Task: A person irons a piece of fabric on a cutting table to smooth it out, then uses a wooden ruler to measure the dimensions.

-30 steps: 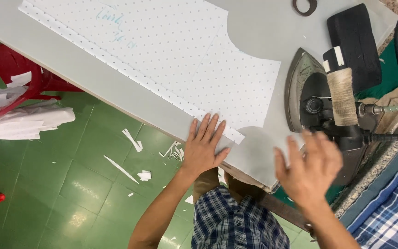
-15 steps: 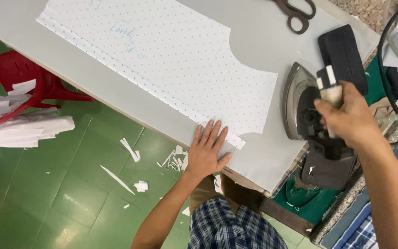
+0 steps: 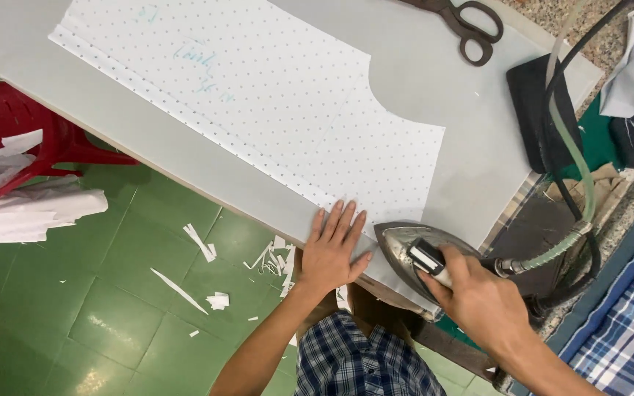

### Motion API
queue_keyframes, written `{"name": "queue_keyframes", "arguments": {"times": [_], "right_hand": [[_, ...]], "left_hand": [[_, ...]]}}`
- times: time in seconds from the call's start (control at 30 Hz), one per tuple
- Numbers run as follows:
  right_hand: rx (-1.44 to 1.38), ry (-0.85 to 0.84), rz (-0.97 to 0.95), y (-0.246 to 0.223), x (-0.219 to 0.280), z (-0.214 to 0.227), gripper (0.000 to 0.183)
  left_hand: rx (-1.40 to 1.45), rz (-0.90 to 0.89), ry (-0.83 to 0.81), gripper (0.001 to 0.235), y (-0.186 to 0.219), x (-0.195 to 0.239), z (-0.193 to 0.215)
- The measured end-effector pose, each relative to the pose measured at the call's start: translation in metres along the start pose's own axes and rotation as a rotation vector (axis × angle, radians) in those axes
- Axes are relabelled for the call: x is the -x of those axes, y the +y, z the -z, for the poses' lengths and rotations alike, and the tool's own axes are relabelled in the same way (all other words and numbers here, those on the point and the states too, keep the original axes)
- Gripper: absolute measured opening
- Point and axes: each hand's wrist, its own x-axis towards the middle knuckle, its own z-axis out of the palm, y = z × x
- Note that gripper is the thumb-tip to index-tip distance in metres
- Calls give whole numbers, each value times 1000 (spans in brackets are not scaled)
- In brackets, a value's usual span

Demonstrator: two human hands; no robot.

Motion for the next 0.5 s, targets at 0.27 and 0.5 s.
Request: {"name": "queue_keyframes", "arguments": {"times": [0.27,0.5], "right_hand": [[78,3,40,-12,-8,-22,58],[61,-64,11,-15,-9,-27,57]], "left_hand": [[1,-4,-13,71,-1,-1,1],[-58,32,-155,73,-11,-1,4]]}}
